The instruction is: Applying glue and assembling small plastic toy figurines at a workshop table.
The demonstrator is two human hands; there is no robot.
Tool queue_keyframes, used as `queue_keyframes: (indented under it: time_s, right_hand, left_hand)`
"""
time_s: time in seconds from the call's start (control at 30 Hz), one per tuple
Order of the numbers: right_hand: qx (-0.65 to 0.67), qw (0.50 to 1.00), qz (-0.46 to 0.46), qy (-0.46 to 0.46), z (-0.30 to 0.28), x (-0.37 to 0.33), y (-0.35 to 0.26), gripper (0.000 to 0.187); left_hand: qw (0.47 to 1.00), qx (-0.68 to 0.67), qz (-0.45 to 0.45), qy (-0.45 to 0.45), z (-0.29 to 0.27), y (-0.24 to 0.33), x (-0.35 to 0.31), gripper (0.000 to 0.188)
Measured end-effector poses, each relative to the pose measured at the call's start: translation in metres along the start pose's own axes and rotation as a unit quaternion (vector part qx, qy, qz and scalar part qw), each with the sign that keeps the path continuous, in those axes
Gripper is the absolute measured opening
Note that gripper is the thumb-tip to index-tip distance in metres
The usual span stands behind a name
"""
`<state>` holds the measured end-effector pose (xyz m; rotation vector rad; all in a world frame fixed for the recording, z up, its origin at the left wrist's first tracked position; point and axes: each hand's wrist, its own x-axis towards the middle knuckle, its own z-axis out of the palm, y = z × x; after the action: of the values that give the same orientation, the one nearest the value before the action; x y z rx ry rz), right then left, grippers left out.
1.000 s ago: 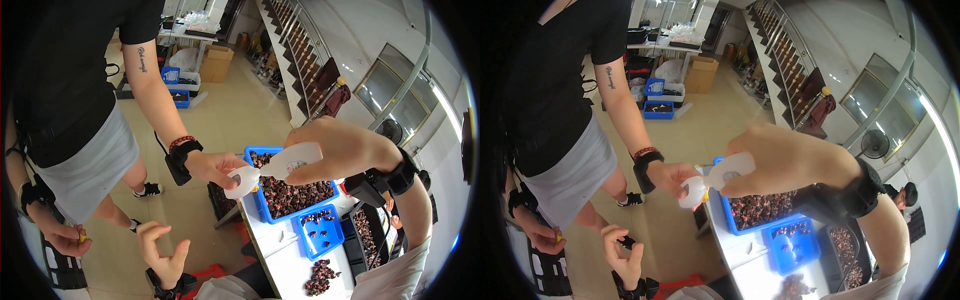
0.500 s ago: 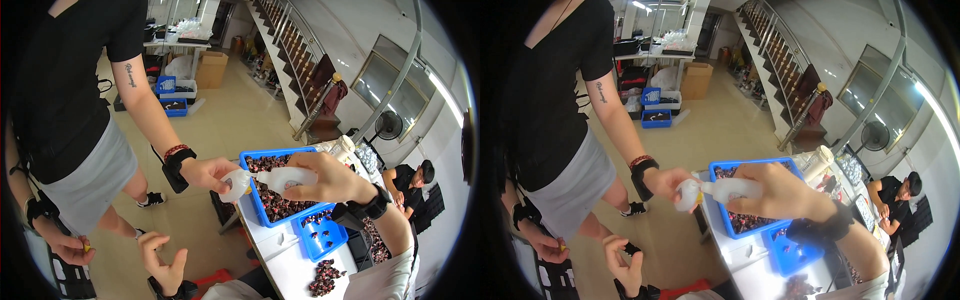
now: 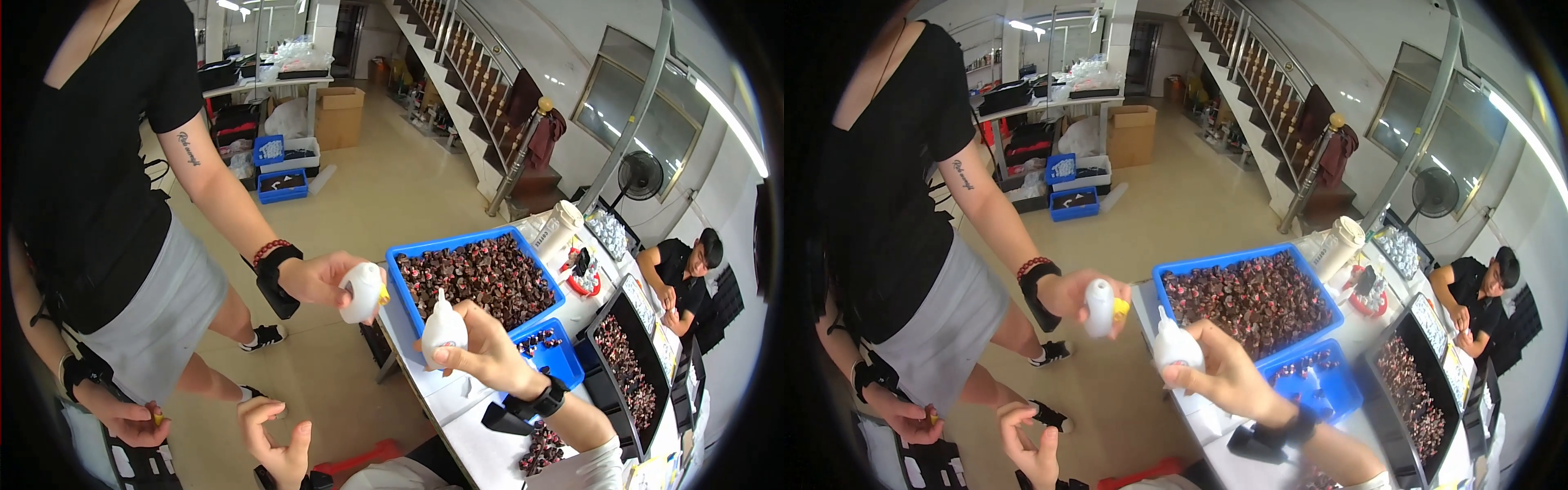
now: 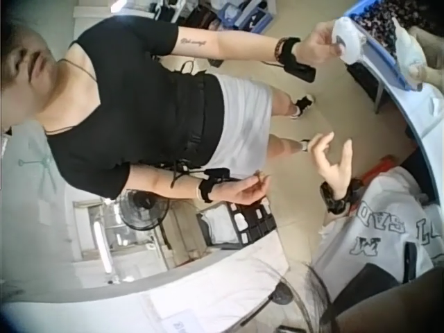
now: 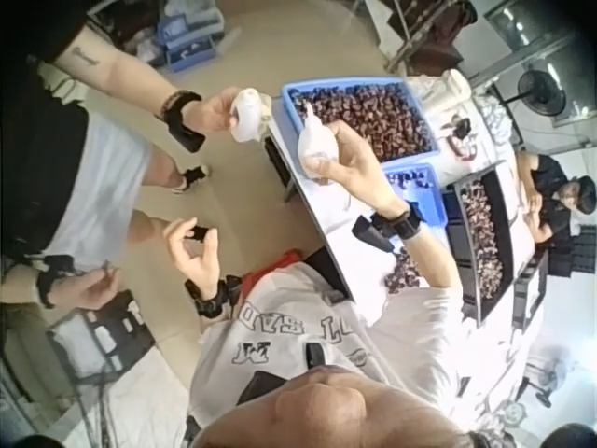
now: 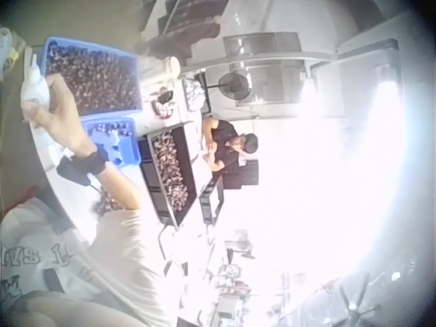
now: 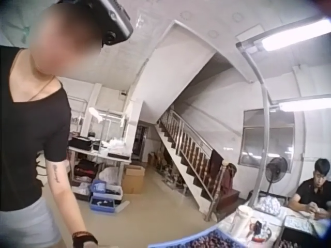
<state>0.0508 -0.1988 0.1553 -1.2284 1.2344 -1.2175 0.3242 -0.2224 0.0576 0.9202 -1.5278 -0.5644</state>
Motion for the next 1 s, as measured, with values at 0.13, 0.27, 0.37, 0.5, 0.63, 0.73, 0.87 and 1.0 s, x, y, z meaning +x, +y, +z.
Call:
queue_keyframes:
  time_s: [0.13,0.27,0.37,0.5,0.63,0.73,0.87,1.0]
  right_hand:
    - [0.064,0.998,-0.015,-0.014,0.01,-0.01,0.021,0.036]
    - [0.1,0.995,0.017,-0.002,0.018,-0.023,0.036,0.038]
    - [0.112,0.993,0.031,-0.015,0.021,-0.026,0.031,0.048]
    - [0.097,0.995,0.027,-0.009,0.023,-0.043,0.025,0.041]
    - [0.073,0.997,0.016,0.023,0.007,-0.062,0.03,0.032]
    - [0.027,0.996,-0.016,0.087,-0.021,-0.075,0.028,0.03]
    - [-0.099,0.977,-0.056,0.179,-0.057,-0.08,0.015,0.03]
    - [-0.168,0.938,-0.022,0.303,-0.139,-0.082,0.031,0.032]
  left_hand:
    - [1.0,0.0,-0.006,-0.013,0.003,0.005,-0.011,0.032]
    - [0.999,-0.012,-0.017,-0.035,0.014,0.001,-0.026,0.031]
    - [0.998,-0.033,-0.03,-0.048,0.018,0.013,-0.024,0.032]
    - [0.995,-0.059,-0.02,-0.077,0.019,0.024,-0.026,0.031]
    - [0.985,-0.099,-0.032,-0.14,0.024,0.029,-0.036,0.032]
    - [0.971,-0.123,-0.046,-0.201,0.035,0.035,-0.036,0.03]
    - [0.967,-0.13,-0.047,-0.215,0.032,0.04,-0.051,0.023]
    - [0.949,-0.159,-0.028,-0.269,0.054,0.035,-0.048,0.021]
